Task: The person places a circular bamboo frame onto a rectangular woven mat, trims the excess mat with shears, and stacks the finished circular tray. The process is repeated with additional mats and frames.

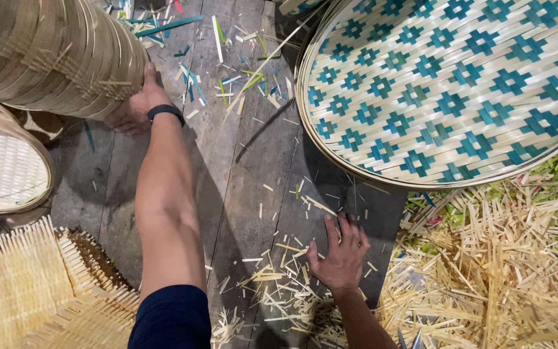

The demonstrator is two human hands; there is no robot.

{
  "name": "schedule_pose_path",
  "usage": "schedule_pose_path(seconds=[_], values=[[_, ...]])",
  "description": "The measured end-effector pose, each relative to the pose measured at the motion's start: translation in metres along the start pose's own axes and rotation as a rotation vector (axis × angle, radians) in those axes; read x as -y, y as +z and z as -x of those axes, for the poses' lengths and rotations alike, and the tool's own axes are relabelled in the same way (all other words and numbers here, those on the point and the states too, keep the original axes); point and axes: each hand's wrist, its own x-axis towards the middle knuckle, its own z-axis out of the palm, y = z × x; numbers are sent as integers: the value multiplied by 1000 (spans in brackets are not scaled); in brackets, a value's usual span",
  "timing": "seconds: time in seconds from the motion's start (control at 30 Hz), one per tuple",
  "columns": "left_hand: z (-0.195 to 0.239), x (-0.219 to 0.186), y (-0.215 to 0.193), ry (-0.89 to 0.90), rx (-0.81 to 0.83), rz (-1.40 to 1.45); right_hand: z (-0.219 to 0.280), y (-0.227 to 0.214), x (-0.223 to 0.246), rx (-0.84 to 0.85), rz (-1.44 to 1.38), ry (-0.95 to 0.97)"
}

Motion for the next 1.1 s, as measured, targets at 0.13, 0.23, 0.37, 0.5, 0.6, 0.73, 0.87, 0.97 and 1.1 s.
schedule_pose_path(seconds=[0.13,0.23,0.37,0.5,0.6,0.73,0.87,0.97,1.1], values=[[11,-11,-15,-13,117,30,-1,1,0,29,24,6],[21,-18,-21,53,229,56,0,3,-1,37,39,1],[7,-7,-13,147,360,203,5,2,2,31,41,18],[-23,26,7,325,403,283,0,-4,7,7,21,11],[-42,69,10,399,376,163,6,-7,8,-9,-1,5],[-10,138,-16,809,366,155,13,0,4,-52,-8,-21],[102,243,-94,1171,597,336,22,7,-1,-46,4,-36],[180,320,-183,1150,931,203,33,13,-9,14,70,-87],[211,396,-274,1131,1118,107,67,-6,-44,158,212,-342]])
